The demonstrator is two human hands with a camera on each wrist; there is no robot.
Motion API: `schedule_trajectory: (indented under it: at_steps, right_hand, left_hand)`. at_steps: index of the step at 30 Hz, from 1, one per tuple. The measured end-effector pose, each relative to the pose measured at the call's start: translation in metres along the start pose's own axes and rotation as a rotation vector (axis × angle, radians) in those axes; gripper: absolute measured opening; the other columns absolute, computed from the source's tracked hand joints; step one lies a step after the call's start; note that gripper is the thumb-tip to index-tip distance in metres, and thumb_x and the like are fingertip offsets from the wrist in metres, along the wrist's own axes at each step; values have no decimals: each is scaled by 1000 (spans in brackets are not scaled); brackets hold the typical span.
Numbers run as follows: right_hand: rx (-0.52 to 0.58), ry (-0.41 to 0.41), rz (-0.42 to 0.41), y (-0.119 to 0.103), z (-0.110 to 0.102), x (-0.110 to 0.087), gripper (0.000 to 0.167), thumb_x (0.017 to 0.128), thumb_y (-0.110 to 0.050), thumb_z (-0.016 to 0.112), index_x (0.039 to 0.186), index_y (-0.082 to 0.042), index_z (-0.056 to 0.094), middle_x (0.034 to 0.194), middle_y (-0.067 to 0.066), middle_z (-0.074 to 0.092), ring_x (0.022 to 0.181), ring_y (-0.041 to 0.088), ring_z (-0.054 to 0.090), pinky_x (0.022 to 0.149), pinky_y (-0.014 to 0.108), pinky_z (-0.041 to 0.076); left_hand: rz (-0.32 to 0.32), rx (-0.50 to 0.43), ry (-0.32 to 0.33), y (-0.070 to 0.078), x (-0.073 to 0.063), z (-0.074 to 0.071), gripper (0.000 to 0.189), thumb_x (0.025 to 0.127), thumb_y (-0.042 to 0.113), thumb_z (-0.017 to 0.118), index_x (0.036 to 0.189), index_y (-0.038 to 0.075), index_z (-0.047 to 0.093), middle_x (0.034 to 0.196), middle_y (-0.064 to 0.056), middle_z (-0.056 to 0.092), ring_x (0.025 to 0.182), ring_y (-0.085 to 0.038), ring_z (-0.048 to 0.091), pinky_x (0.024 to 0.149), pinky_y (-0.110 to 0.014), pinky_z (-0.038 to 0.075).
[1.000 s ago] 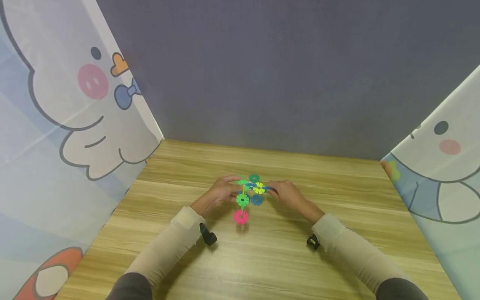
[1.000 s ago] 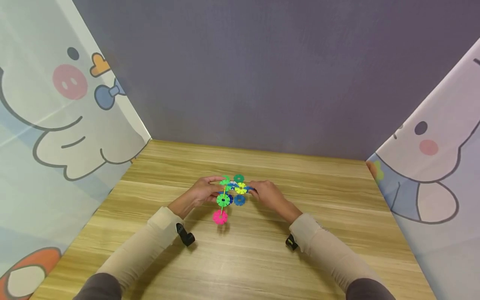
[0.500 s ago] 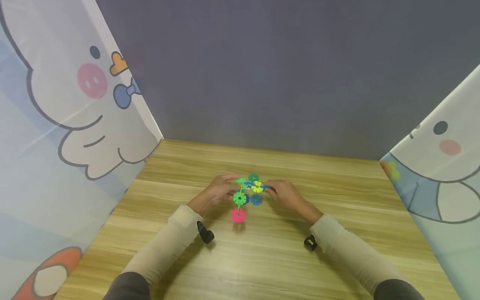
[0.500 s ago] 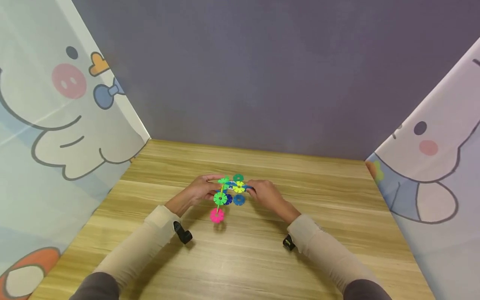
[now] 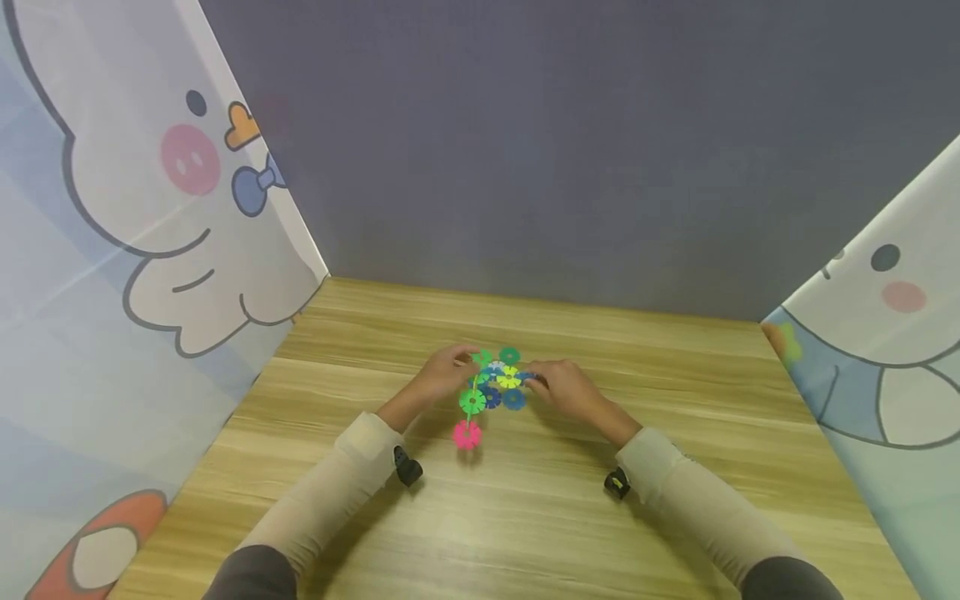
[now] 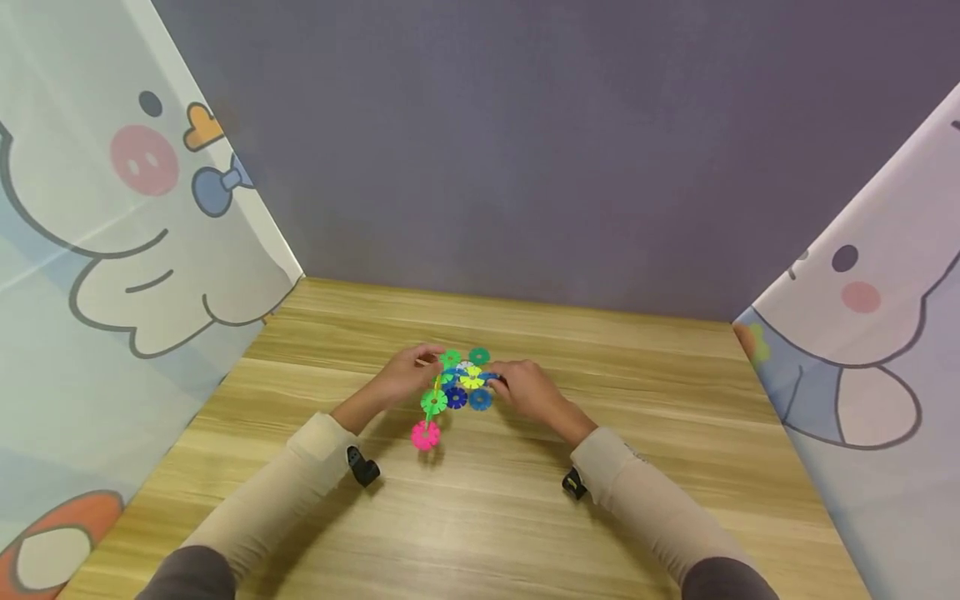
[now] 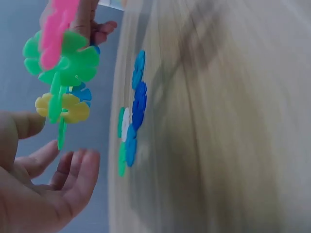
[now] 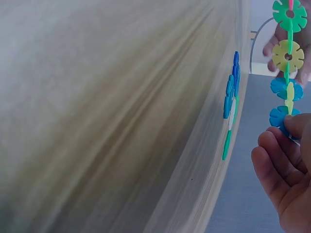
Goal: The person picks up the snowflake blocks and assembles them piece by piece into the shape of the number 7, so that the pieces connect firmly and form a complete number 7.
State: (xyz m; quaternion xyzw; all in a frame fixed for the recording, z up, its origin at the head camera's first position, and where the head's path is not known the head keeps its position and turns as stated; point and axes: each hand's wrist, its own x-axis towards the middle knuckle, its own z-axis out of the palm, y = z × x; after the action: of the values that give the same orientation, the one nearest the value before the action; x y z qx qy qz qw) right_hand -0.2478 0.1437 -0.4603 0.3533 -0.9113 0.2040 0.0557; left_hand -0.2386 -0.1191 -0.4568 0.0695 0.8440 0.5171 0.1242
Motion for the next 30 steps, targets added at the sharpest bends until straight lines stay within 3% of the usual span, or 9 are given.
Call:
schedule_trajectory:
  at_steps: [7,11,16,20,23,30]
  right_hand:
    - [15,-11,15,0,-1,0,12,99,-17,67,102,-8,74,74,-4,69,61,2,54,60,21,52]
    - [21,-5,12,-1,-2,0,10,98,-16,68,99,-8,74,70,-5,65,58,2,49,57,19,48]
    - [23,0,4,-2,-2,1,11,97,-17,69,102,-7,74,71,-3,67,57,1,49,55,18,48]
    - [21,-1,-3,-3,-1,1,14,97,-17,70,104,-6,74,73,-2,69,58,1,50,55,17,48]
    - [27,2,-8,-5,-1,1,14,96,-16,70,105,-6,74,74,-1,70,58,2,52,56,18,49]
    - [43,-12,-6,-6,0,-1,14,96,-15,70,106,-6,73,71,-2,69,57,1,51,54,16,47]
  left_hand:
    - [262,408,-8,14,3,3,52,98,29,69,143,6,57,143,-18,56,129,-37,55,105,-52,53]
    - [332,587,-18,21,4,7,56,95,32,73,143,8,57,144,-13,59,136,-35,52,113,-52,48]
    - [401,755,-15,29,5,14,60,92,36,77,141,7,59,141,-14,62,131,-37,57,111,-54,49]
    - [423,833,-30,33,3,20,55,92,36,76,140,11,61,139,-13,63,128,-35,60,107,-52,52]
    - [402,876,-51,34,3,23,55,93,39,74,141,15,61,137,-11,65,126,-33,61,104,-50,55]
    - [390,907,-66,38,1,27,54,92,44,74,139,19,63,130,-9,70,118,-30,66,98,-47,58]
